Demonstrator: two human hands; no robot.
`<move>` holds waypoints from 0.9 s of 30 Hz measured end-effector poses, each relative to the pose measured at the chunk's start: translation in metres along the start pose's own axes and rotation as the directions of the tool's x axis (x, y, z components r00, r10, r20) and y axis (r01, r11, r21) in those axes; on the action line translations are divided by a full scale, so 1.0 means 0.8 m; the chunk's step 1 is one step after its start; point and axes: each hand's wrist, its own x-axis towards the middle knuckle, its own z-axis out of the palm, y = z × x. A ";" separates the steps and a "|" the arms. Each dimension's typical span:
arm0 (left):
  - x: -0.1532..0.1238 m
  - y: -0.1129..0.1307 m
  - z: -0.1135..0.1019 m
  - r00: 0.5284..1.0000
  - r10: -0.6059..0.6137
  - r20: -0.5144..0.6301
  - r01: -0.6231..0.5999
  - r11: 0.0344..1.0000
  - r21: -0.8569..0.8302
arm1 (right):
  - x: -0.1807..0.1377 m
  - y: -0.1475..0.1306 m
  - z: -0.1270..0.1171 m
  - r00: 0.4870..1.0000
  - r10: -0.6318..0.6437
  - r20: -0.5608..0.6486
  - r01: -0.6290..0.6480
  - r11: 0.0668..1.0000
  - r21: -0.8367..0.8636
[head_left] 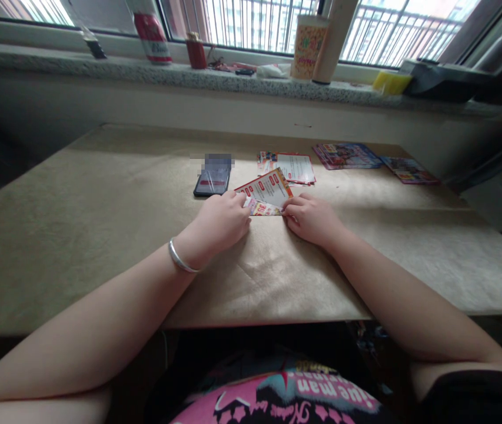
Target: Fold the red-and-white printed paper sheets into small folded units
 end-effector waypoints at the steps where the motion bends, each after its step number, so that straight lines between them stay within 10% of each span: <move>1: 0.002 0.000 0.006 0.997 0.054 -0.050 -0.055 0.998 -0.036 | 0.000 0.000 0.001 1.000 0.003 0.001 -0.003 1.000 0.002; 5: 0.014 -0.001 0.025 0.959 0.275 -0.074 -0.285 0.936 -0.209 | 0.001 0.000 0.002 1.000 0.008 0.009 -0.008 1.000 0.012; 27: 0.010 -0.017 0.000 0.980 0.192 -0.058 -0.195 0.979 -0.053 | -0.001 0.005 0.006 1.000 0.000 -0.017 0.000 1.000 0.029</move>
